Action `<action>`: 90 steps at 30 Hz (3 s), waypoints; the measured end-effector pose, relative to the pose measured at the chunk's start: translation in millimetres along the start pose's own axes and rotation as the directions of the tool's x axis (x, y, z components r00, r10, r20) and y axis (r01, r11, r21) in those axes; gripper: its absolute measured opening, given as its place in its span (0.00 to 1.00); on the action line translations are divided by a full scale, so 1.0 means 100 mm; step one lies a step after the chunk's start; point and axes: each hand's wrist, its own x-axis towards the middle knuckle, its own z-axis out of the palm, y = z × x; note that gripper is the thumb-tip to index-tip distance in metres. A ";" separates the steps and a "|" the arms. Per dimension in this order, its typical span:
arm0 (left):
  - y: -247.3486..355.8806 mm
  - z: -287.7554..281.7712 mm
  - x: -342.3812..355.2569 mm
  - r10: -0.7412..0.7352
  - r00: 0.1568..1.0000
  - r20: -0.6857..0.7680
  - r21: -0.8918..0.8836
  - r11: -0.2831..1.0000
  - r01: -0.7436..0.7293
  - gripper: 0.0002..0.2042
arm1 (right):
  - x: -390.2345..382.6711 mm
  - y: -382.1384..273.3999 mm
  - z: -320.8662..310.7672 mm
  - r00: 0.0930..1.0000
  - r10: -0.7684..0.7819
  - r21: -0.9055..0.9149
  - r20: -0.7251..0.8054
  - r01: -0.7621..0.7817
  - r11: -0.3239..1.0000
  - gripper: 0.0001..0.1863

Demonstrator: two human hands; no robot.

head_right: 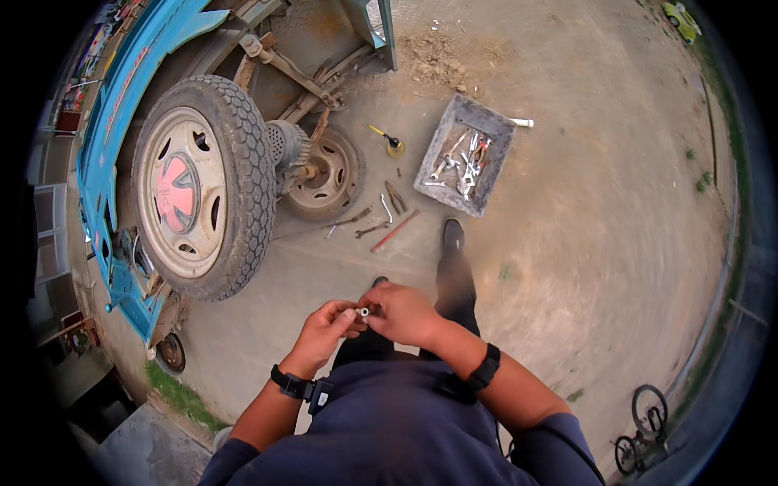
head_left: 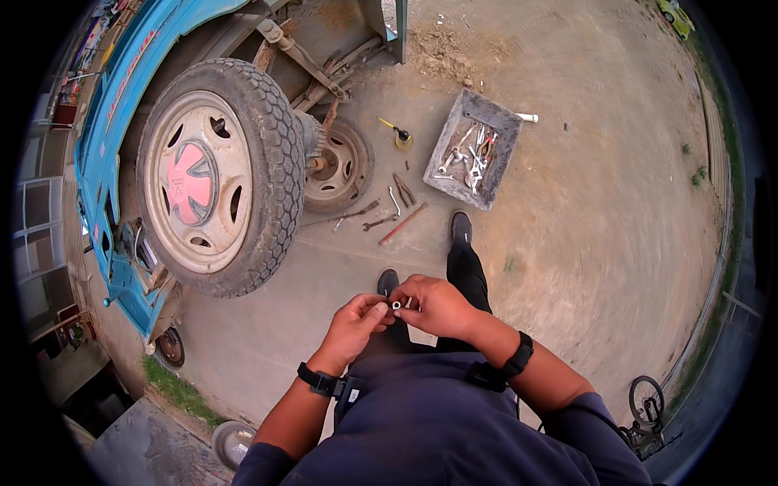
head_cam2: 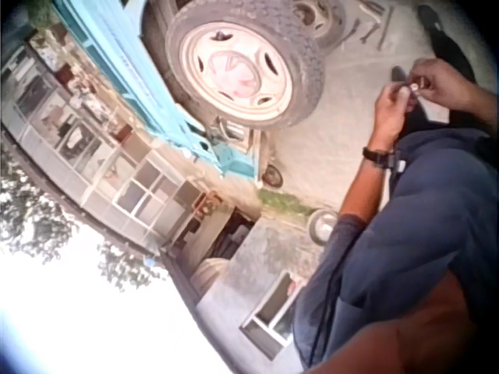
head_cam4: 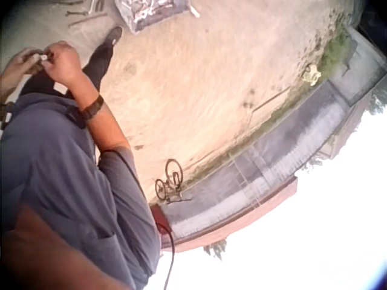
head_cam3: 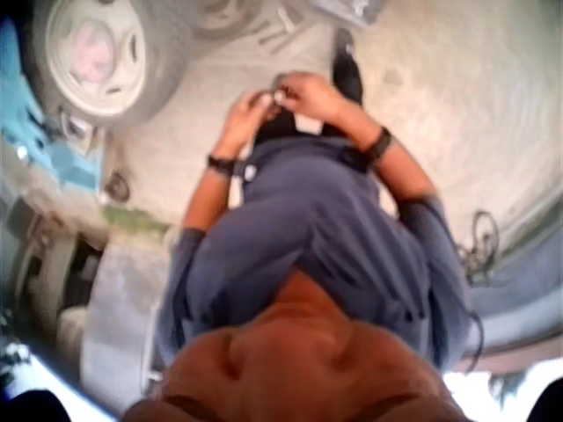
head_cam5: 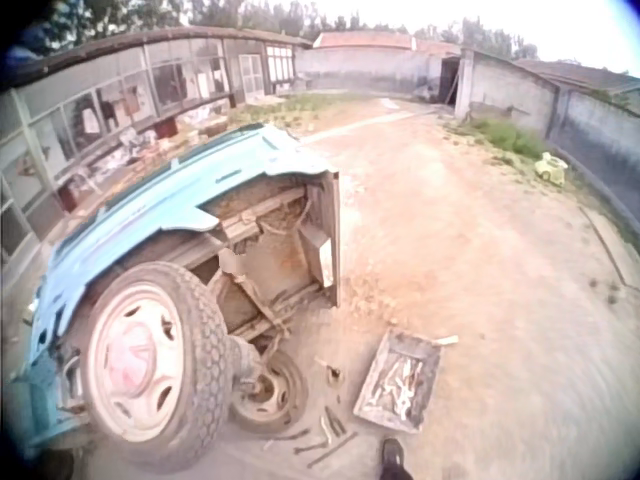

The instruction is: The person retrieves a small metal part from a blue bin, walks outside to a three-wheeled vehicle, and attempts to fit the part onto the wheel hub. The person then picks up a bolt and tries to thread it into the part.

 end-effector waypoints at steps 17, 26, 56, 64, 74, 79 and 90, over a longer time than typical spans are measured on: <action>-0.25 0.67 2.12 -0.125 0.984 -0.130 -0.302 0.950 0.081 0.10 | 1.11 1.52 -0.79 0.995 0.068 -0.173 0.078 -0.054 0.983 0.10; -0.75 -0.42 3.29 -0.105 0.883 -0.457 0.009 0.992 0.122 0.14 | 1.92 2.87 -0.60 0.994 0.104 -0.100 0.015 -0.102 0.990 0.14; -0.65 -1.90 5.04 0.376 0.836 -0.399 0.204 0.926 -0.318 0.13 | 4.17 3.66 -0.53 0.923 -0.329 -0.215 0.200 0.369 0.904 0.17; -0.63 -1.75 4.97 0.336 0.909 -0.247 0.065 0.942 -0.330 0.12 | 4.54 3.61 0.04 0.891 -0.431 -0.038 0.142 0.440 0.897 0.14; -0.79 -1.79 5.02 0.314 0.927 -0.203 -0.118 0.932 -0.341 0.12 | 4.56 3.73 0.19 0.910 -0.398 -0.027 0.117 0.404 0.914 0.14; -0.89 -1.87 5.04 0.227 0.953 -0.199 0.023 0.973 -0.228 0.11 | 4.61 3.91 0.20 0.924 -0.357 -0.033 0.138 0.364 0.931 0.15; -1.39 -2.27 5.40 0.118 0.924 -0.364 0.478 0.875 0.076 0.09 | 4.55 4.69 0.31 0.942 -0.178 -0.258 0.283 0.254 0.932 0.14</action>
